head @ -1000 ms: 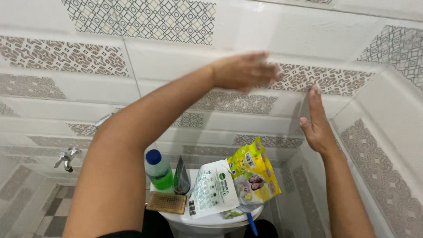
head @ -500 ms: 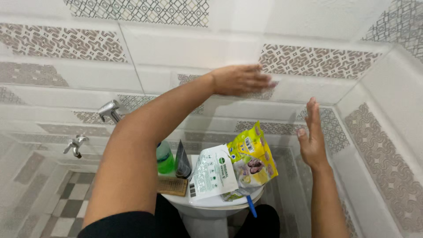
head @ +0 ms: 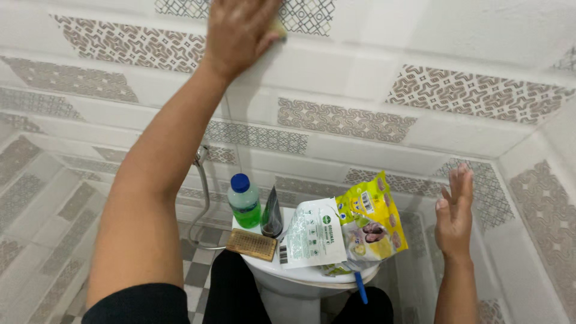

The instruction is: The person cleans the tiled bathroom wall by first applying a liquid cleaner from a bottle onto a sponge and then scrubbing the patterned tiles by hand.

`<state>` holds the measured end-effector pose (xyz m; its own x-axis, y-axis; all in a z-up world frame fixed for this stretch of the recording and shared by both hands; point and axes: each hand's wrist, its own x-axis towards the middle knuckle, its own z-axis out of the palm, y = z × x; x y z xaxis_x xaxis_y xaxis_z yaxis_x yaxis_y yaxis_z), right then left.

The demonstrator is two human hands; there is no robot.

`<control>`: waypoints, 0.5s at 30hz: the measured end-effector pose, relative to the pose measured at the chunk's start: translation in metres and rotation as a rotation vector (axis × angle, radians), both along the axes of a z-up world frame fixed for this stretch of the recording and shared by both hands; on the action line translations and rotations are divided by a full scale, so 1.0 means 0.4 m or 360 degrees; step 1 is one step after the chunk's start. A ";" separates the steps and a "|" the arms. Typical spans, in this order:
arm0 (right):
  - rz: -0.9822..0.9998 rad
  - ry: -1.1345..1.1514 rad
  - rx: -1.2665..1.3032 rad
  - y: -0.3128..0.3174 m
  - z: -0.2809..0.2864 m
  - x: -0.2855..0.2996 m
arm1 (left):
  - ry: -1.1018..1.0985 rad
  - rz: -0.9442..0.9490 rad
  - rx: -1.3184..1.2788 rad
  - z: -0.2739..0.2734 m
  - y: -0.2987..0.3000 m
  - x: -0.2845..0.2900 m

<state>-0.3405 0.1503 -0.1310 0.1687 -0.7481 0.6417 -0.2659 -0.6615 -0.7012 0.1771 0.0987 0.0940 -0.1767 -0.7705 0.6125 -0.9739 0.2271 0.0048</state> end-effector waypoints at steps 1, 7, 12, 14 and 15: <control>0.0051 -0.0006 -0.0043 -0.008 0.000 0.013 | -0.0418 -0.0178 -0.0140 -0.041 -0.010 0.011; 0.0095 0.0061 -0.0092 -0.050 0.024 0.088 | -0.1930 -0.0504 -0.0754 -0.270 -0.038 0.074; 0.0080 0.0032 -0.0127 -0.072 0.047 0.103 | -0.1263 -0.0187 -0.0954 -0.072 -0.054 0.116; 0.0055 0.0007 -0.0137 -0.091 0.054 0.112 | -0.0441 0.0062 -0.0428 0.032 -0.046 0.097; 0.0050 -0.0018 -0.0149 -0.099 0.055 0.118 | -0.0445 0.0057 -0.0434 0.067 -0.044 0.070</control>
